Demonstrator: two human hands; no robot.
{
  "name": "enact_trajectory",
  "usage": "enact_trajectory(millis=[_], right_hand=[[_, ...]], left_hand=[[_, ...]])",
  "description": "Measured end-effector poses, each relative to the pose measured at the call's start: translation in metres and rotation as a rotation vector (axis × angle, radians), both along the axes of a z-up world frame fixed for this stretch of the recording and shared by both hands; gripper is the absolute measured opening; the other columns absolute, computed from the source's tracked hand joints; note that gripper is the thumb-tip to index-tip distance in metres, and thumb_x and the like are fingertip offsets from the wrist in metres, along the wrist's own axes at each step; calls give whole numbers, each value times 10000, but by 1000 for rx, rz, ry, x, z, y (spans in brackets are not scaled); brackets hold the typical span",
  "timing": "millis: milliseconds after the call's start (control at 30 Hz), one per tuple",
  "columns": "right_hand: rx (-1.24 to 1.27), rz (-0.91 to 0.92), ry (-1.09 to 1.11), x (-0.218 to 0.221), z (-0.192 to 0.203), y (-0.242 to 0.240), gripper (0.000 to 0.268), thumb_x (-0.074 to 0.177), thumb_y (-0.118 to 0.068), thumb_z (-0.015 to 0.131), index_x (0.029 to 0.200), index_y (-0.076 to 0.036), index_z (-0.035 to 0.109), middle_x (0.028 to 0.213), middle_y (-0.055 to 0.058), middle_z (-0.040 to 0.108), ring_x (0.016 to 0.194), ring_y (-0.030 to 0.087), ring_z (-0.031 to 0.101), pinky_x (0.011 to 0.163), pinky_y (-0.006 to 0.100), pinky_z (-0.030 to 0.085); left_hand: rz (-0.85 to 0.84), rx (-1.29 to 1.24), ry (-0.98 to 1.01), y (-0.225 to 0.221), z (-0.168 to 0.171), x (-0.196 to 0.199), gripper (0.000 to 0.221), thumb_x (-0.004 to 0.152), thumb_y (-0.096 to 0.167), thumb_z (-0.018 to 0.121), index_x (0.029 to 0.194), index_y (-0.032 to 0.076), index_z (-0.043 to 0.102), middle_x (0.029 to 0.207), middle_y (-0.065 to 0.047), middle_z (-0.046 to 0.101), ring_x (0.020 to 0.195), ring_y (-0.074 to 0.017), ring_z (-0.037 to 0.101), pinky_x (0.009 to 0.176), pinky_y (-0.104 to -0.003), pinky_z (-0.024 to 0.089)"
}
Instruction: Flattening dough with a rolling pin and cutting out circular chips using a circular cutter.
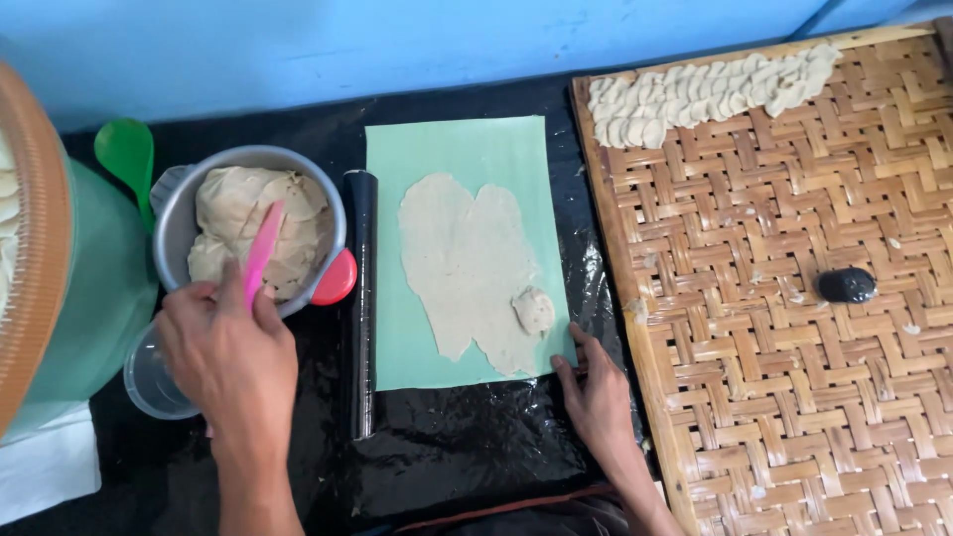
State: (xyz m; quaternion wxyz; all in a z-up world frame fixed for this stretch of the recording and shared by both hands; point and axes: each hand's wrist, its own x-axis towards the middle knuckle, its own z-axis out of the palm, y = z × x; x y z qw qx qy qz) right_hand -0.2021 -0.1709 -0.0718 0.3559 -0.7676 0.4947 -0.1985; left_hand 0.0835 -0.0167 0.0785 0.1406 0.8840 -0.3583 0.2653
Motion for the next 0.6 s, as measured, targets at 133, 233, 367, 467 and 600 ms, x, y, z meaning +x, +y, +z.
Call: enact_trajectory(millis=[133, 233, 367, 467, 600], right_hand=[[7, -5, 11, 0, 0, 0, 492, 919, -224, 702, 1355, -24, 591, 888, 193, 727, 770, 295, 711, 685, 405, 567], [0, 3, 8, 1, -2, -2, 499, 919, -220, 703, 1368, -30, 594, 886, 192, 724, 782, 296, 709, 696, 405, 564], [3, 3, -21, 0, -3, -1, 501, 919, -211, 708, 1369, -24, 595, 885, 169, 726, 756, 273, 697, 678, 386, 558], [41, 7, -38, -3, -6, -2, 509, 912, -203, 709, 1378, -32, 595, 857, 149, 722, 716, 246, 684, 661, 365, 555], [74, 5, -66, -6, -15, -5, 517, 907, -193, 710, 1392, -52, 599, 809, 130, 708, 685, 209, 668, 655, 342, 561]], left_hand=[[-34, -129, 127, 8, -34, -39, 141, 1029, 143, 722, 1094, 19, 710, 1040, -186, 614, 1006, -393, 608, 861, -505, 500], [-95, -42, 372, 4, -61, -67, 145, 974, 194, 734, 977, 53, 698, 922, -136, 623, 887, -359, 622, 772, -475, 501], [-88, 72, 338, -6, -76, -74, 361, 871, 236, 766, 1139, 22, 655, 969, -163, 598, 912, -368, 613, 784, -464, 515], [-25, 99, 307, -6, -88, -68, 494, 855, 250, 769, 1245, 1, 596, 1007, -192, 591, 926, -378, 611, 796, -468, 520], [0, 96, 362, 2, -108, -58, 620, 878, 228, 744, 1362, -64, 489, 1028, -243, 593, 942, -405, 621, 806, -474, 525]])
